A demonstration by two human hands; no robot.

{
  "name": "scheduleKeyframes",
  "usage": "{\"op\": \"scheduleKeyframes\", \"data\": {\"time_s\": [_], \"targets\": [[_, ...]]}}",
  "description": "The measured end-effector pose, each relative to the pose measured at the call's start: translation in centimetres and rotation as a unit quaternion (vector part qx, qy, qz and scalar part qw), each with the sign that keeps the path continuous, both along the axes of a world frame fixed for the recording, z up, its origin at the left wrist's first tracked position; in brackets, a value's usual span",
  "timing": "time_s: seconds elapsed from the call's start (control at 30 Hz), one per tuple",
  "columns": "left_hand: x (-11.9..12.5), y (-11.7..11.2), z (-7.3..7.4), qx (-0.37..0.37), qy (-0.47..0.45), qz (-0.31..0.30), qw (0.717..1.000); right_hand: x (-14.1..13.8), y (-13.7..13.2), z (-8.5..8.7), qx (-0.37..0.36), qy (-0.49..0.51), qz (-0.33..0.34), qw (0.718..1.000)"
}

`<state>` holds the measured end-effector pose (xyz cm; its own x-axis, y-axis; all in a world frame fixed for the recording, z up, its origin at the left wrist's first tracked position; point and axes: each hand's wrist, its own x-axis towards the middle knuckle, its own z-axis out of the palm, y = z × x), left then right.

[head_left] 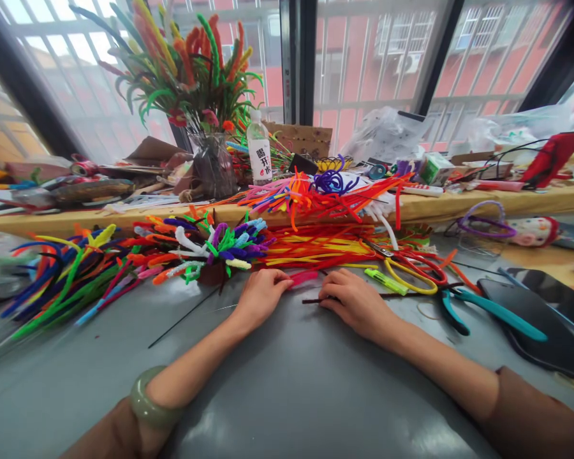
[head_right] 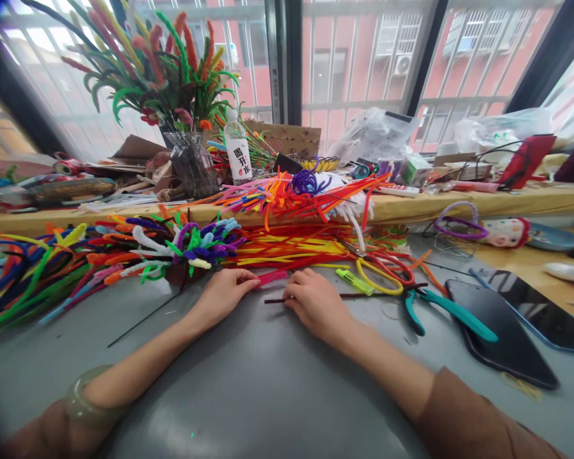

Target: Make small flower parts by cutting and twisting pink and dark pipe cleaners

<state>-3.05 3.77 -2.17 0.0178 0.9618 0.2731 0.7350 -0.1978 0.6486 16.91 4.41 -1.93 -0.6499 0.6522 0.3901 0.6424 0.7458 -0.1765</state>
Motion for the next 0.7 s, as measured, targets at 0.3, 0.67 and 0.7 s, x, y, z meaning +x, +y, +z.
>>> {"op": "scheduleKeyframes", "data": {"time_s": [0.3, 0.67, 0.7], "targets": [[2.4, -1.8, 1.2, -0.069, -0.325, -0.184, 0.925, 0.0, -0.2, 0.9, 0.004, 0.198, 0.037, 0.979], [2.3, -3.3, 3.4, 0.121, -0.441, -0.055, 0.888, 1.9, 0.9, 1.4, 0.021, 0.066, 0.034, 0.997], [2.0, -3.4, 4.2, 0.167, -0.434, -0.048, 0.884, 2.5, 1.3, 1.5, 0.024, 0.049, 0.027, 0.998]]}}
